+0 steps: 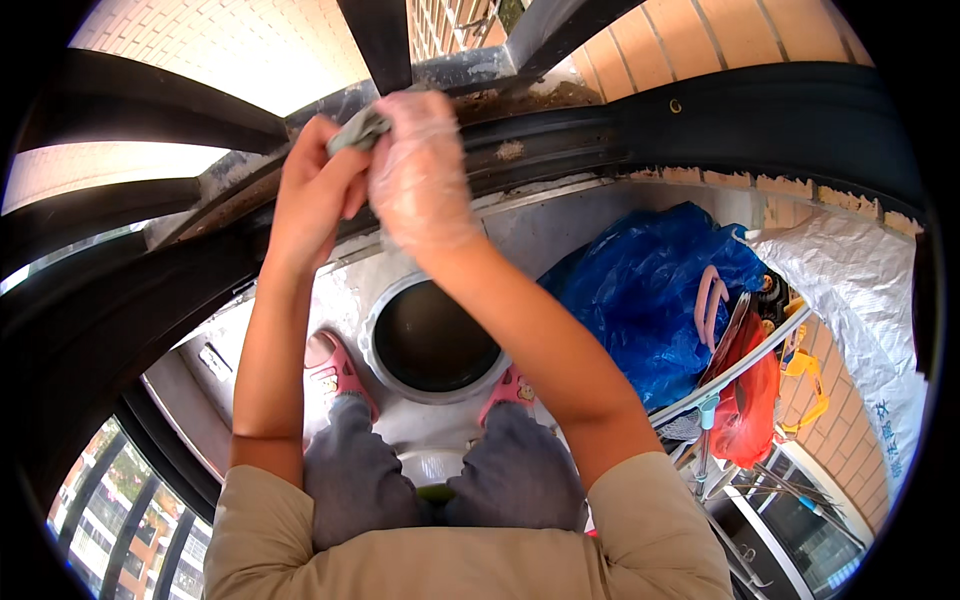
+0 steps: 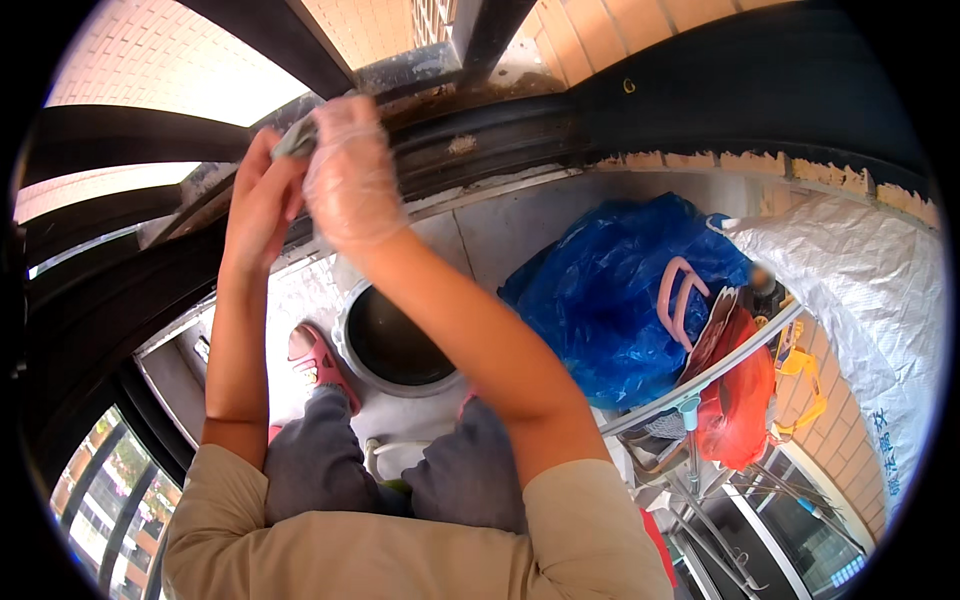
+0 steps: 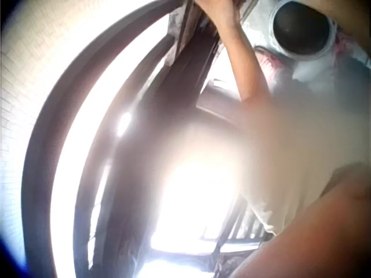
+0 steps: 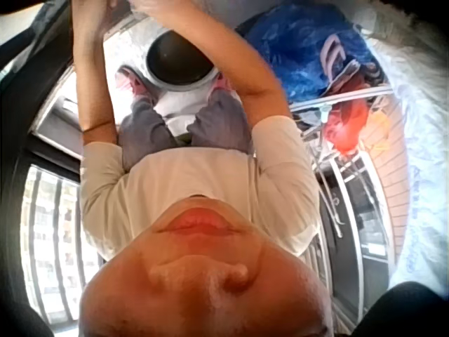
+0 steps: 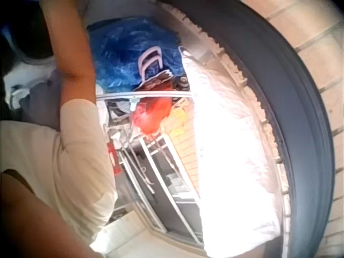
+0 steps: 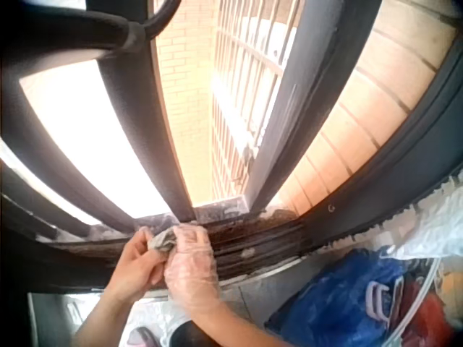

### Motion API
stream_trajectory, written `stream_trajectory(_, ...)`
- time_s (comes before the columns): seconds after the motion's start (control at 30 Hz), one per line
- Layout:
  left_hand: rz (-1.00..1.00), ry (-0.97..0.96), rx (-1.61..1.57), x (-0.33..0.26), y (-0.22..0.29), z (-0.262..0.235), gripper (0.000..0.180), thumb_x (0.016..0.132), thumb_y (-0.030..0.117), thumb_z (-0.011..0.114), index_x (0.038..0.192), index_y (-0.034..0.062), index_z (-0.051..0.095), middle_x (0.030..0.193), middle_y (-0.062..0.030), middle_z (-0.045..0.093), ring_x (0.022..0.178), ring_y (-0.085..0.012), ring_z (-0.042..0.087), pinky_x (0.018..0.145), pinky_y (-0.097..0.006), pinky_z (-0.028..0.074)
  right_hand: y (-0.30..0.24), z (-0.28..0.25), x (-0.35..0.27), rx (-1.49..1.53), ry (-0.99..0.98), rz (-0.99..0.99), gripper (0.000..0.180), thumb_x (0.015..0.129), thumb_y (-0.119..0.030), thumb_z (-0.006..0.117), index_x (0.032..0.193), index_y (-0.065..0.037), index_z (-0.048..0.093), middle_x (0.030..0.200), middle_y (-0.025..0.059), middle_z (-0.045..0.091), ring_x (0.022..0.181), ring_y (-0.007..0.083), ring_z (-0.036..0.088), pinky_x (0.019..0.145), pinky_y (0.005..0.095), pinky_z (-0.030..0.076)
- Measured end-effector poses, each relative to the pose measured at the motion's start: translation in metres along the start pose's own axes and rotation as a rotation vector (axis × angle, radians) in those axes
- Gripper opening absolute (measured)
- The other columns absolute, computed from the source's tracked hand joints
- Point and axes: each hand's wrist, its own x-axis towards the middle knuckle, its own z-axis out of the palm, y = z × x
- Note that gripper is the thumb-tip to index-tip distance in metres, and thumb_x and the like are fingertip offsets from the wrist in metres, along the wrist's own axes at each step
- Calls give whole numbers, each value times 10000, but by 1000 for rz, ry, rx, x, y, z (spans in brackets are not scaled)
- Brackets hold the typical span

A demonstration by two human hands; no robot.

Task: The person sits on the floor and cleans a window frame track using a wet cloth and a screwdriver. They repeatedly dip the cloth into a bucket of water, wipe the track, and use the screwdriver to scrape out debris from the grooves.

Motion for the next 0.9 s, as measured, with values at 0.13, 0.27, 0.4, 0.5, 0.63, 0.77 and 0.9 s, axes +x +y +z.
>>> stream_trajectory(0.13,-36,129,40,-39,-14,-42,174,827,12,581,813,85,424,731,-13,544,492,-30,394,409,-184,268,-21,8,-37,124,-158,81,308,740,98,550,1036,23,579,1002,199,590,931,331,600,857,370,484)
stream_trajectory(0.27,88,146,138,-71,-20,-43,221,795,-91,544,862,55,392,1322,-199,493,878,-90,582,589,-194,445,-18,-27,-82,278,-341,520,256,887,-6,549,1141,22,528,1078,132,595,906,184,635,814,284,507)
stream_trajectory(0.4,225,-57,691,-90,-28,-12,283,697,-85,612,889,32,441,1305,-142,535,772,-150,632,611,-238,477,-37,-52,-72,764,-325,1067,318,923,-165,602,1159,26,509,1104,99,582,1051,156,571,890,289,469)
stream_trajectory(0.5,581,-234,1061,-89,-41,0,368,581,20,691,909,18,523,1316,-137,521,611,-283,568,600,-359,492,-23,-52,-83,810,-280,1056,347,919,-178,609,1190,11,504,1114,86,585,1038,141,549,889,275,446)
stream_trajectory(0.63,501,-216,847,-93,-37,13,323,694,-2,688,982,16,545,1278,-148,543,595,-179,559,581,-282,477,-14,-63,-81,880,-160,1087,345,915,-153,609,1205,2,501,1097,78,597,995,137,560,860,270,451)
stream_trajectory(0.77,235,9,301,-96,-40,11,320,800,-5,674,1097,14,556,1115,-104,602,614,-42,524,584,-185,434,-11,-77,-78,684,-260,972,300,908,-123,597,1177,-7,536,1010,51,612,898,92,548,786,237,447)
stream_trajectory(0.9,-85,-148,111,-84,-58,-4,385,858,37,637,1222,49,510,1116,-86,596,619,-64,531,583,-177,426,-19,-85,-75,349,-546,739,358,883,-193,631,1210,-73,548,987,63,628,912,104,564,810,251,454)
